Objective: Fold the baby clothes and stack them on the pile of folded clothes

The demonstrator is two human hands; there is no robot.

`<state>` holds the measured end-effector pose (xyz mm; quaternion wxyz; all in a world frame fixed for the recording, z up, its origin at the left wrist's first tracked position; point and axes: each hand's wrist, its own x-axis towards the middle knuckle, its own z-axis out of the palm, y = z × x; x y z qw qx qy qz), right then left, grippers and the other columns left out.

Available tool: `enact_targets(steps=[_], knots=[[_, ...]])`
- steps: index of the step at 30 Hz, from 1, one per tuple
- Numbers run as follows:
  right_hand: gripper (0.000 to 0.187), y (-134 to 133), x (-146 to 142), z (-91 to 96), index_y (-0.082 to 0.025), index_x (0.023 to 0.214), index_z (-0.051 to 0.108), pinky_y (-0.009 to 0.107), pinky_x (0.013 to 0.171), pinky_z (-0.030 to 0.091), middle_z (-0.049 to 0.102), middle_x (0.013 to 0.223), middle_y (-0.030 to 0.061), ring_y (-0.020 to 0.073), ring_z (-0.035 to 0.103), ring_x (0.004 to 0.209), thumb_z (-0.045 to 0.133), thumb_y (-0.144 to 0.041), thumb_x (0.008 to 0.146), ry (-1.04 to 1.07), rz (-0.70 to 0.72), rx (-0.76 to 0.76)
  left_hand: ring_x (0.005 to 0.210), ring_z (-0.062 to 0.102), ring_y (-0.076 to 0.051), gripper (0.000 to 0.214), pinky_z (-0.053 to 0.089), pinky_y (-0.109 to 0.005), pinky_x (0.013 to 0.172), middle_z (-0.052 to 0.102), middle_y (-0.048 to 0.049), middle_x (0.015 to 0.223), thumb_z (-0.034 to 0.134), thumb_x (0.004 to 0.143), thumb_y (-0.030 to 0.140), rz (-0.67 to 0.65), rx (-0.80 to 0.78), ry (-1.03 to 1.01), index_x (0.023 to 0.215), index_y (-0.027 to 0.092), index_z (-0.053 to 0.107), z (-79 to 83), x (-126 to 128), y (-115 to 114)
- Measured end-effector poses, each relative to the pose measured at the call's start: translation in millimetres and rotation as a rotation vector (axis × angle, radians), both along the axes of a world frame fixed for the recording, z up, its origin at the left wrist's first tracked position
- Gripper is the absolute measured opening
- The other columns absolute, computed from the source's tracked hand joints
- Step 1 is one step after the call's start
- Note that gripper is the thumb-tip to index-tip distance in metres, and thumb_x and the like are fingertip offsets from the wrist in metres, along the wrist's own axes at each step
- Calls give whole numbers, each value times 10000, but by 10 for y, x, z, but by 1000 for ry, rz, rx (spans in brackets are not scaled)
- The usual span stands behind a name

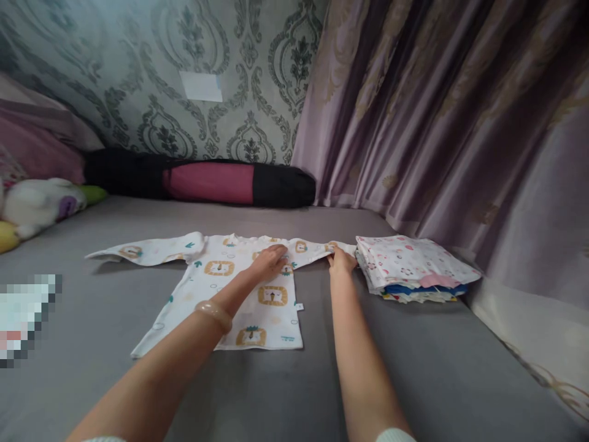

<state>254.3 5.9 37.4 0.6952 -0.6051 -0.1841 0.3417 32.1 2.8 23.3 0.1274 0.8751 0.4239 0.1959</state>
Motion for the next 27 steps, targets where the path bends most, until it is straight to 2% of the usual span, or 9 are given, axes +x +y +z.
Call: enact_targets(steps=[1, 3, 6, 10, 15, 18, 21, 24, 27], knots=[[279, 16, -12, 12, -194, 929, 489, 271, 626, 574, 569, 657, -69, 134, 638, 659, 565, -50, 703, 104, -27, 9, 1256, 461, -249, 380, 373, -395, 1049, 526, -133, 1334, 403, 897, 282, 22, -14, 8, 1245, 170, 506, 2, 41, 14], [237, 34, -34, 41, -192, 890, 483, 242, 572, 576, 521, 565, -105, 108, 611, 553, 554, -35, 727, 185, -73, -29, 1282, 427, -270, 403, 358, -441, 1051, 493, -137, 1372, 400, 905, 296, 71, -41, 38, 1280, 172, 480, 14, 90, 33], [192, 31, -64, 73, -186, 861, 494, 219, 528, 577, 537, 548, -100, 97, 600, 505, 586, -53, 756, 291, -77, -33, 1308, 373, -301, 448, 335, -499, 1047, 442, -147, 1413, 405, 909, 327, 114, -75, 87, 1331, 177, 439, 43, 110, 53], [176, 23, -107, 66, -184, 826, 501, 199, 477, 563, 555, 545, -86, 90, 592, 473, 618, -64, 773, 392, -33, -42, 1310, 333, -319, 500, 324, -522, 1036, 397, -149, 1429, 417, 907, 395, 88, -99, 106, 1362, 190, 415, 55, 95, 85], [189, 46, -116, 46, -195, 711, 480, 114, 361, 436, 525, 510, -88, 64, 534, 410, 619, -92, 788, 470, 63, -36, 1291, 322, -324, 537, 309, -514, 1032, 399, -127, 1400, 446, 881, 477, 85, -121, 86, 1363, 241, 425, 27, 89, 130], [172, 45, -103, 91, -193, 691, 491, 91, 351, 386, 513, 500, -92, 51, 508, 403, 594, -84, 775, 506, 101, 1, 1278, 325, -326, 568, 300, -508, 1032, 394, -127, 1399, 470, 860, 501, 97, -160, 116, 1370, 257, 418, 52, 97, 162], [109, 18, -122, 183, -188, 707, 526, 135, 431, 459, 533, 512, -73, 74, 554, 462, 557, -120, 787, 545, 133, 38, 1274, 323, -341, 628, 295, -512, 1028, 384, -137, 1400, 498, 828, 537, 106, -194, 165, 1382, 255, 409, 104, 110, 200], [95, -28, -169, 285, -171, 777, 594, 268, 660, 559, 633, 622, -11, 136, 655, 664, 524, -212, 825, 614, 239, 134, 1256, 328, -362, 769, 285, -520, 1027, 380, -144, 1389, 545, 747, 649, 105, -206, 202, 1392, 256, 403, 135, 132, 240], [163, -76, -196, 368, -160, 876, 638, 374, 825, 536, 695, 748, 32, 181, 674, 839, 509, -253, 839, 640, 324, 247, 1228, 348, -366, 911, 276, -512, 1030, 391, -147, 1362, 587, 641, 745, 108, -198, 227, 1395, 265, 408, 141, 160, 283]])
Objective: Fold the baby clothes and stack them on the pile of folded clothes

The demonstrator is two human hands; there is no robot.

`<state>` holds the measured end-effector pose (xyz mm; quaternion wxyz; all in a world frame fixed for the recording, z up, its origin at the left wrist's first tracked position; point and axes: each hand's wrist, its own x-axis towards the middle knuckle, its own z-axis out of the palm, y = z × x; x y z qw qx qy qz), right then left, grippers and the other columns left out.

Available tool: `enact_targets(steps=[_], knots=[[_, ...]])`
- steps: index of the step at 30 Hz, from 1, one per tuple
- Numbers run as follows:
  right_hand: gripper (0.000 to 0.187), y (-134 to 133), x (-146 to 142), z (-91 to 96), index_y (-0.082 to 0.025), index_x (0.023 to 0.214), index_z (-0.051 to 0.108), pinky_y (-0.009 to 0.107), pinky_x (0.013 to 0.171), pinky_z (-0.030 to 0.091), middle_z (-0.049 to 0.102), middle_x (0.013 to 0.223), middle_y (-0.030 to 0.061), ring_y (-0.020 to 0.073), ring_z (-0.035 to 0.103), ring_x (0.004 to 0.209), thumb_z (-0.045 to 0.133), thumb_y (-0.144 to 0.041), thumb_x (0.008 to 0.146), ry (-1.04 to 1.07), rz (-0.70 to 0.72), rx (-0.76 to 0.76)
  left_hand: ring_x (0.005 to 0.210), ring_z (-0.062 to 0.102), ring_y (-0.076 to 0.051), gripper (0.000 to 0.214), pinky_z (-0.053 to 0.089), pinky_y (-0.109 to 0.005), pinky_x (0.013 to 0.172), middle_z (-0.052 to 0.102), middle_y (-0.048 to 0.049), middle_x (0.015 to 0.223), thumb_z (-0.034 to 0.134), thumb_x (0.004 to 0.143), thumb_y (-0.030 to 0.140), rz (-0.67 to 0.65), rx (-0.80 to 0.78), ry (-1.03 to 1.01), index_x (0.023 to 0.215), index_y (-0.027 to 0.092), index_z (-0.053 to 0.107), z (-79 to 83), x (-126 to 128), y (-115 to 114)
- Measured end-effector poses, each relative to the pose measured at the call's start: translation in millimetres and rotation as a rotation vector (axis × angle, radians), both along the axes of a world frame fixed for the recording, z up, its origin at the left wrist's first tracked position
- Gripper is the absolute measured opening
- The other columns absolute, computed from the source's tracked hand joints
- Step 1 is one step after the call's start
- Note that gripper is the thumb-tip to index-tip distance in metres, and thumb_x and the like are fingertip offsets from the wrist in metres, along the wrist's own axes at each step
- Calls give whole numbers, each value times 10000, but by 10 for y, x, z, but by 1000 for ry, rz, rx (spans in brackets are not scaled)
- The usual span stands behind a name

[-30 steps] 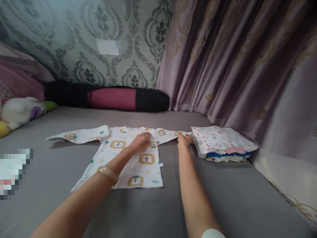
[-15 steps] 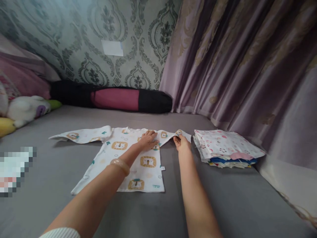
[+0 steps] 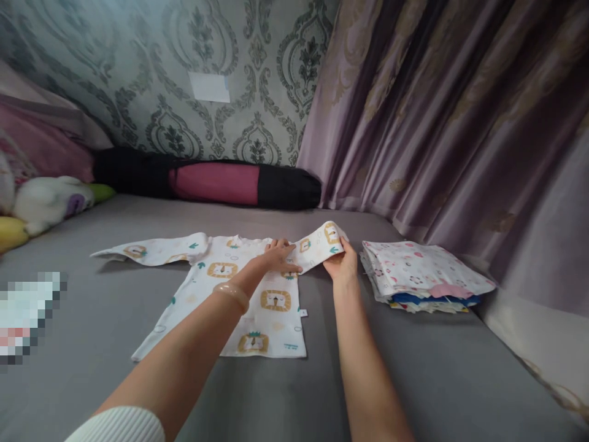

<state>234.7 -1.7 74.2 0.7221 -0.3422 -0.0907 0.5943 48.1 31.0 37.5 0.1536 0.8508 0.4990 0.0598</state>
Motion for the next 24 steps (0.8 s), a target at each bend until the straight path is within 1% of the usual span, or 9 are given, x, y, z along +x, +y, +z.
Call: enact_targets(steps=[3, 9, 12, 14, 16, 19, 20, 22, 24], knots=[[172, -34, -3, 63, -162, 903, 648, 381, 875, 518, 711, 818, 44, 182, 665, 900, 522, -257, 834, -50, 1, 59, 1193, 381, -363, 949, 295, -503, 1011, 410, -155, 1331, 603, 593, 776, -16, 4, 36, 1380, 275, 429, 31, 24, 43], [207, -77, -117, 178, -172, 928, 651, 376, 911, 502, 714, 922, 56, 173, 644, 985, 481, -275, 871, -74, 74, 167, 1205, 389, -393, 994, 329, -505, 984, 433, -182, 1310, 645, 546, 765, -87, -52, 76, 1369, 245, 447, 189, 63, 89], [226, -89, -229, 229, -190, 944, 645, 405, 885, 515, 712, 949, 53, 181, 649, 981, 455, -298, 886, -110, 125, 179, 1219, 401, -396, 971, 335, -510, 988, 441, -186, 1325, 625, 584, 762, -75, -51, 44, 1375, 234, 434, 206, 49, 52], [229, -79, -296, 257, -198, 951, 641, 406, 872, 521, 711, 961, 51, 180, 653, 969, 455, -313, 883, -138, 141, 163, 1218, 428, -370, 895, 350, -486, 995, 459, -174, 1326, 588, 665, 733, -61, -21, -35, 1383, 227, 417, 170, -26, 9], [227, -51, -359, 282, -195, 954, 639, 384, 870, 524, 711, 961, 51, 172, 657, 959, 459, -306, 875, -137, 137, 139, 1206, 464, -325, 765, 365, -438, 1006, 486, -165, 1312, 549, 763, 650, -29, 52, -153, 1372, 203, 428, 107, -187, -37], [215, 12, -471, 316, -180, 952, 639, 357, 864, 527, 715, 933, 51, 166, 667, 927, 471, -270, 852, -109, 113, 113, 1145, 526, -271, 567, 396, -390, 995, 547, -160, 1237, 517, 843, 477, 43, 179, -294, 1311, 159, 487, -3, -601, -100], [211, 33, -520, 324, -177, 954, 637, 353, 860, 527, 717, 921, 49, 165, 670, 913, 479, -258, 841, -106, 107, 115, 1118, 542, -262, 525, 408, -394, 985, 569, -155, 1202, 505, 852, 434, 62, 202, -321, 1294, 152, 499, -38, -769, -122], [207, 69, -637, 327, -176, 958, 633, 339, 850, 528, 718, 896, 41, 159, 675, 883, 496, -240, 818, -101, 96, 121, 1078, 564, -262, 466, 431, -412, 963, 598, -153, 1146, 497, 838, 376, 164, 222, -368, 1235, 134, 542, -106, -1103, -174], [204, 98, -774, 308, -178, 958, 630, 316, 834, 530, 717, 868, 28, 149, 676, 857, 514, -230, 798, -90, 83, 115, 1027, 589, -245, 433, 472, -406, 910, 615, -135, 1122, 490, 819, 340, 287, 198, -459, 1197, 141, 560, -170, -1385, -242]])
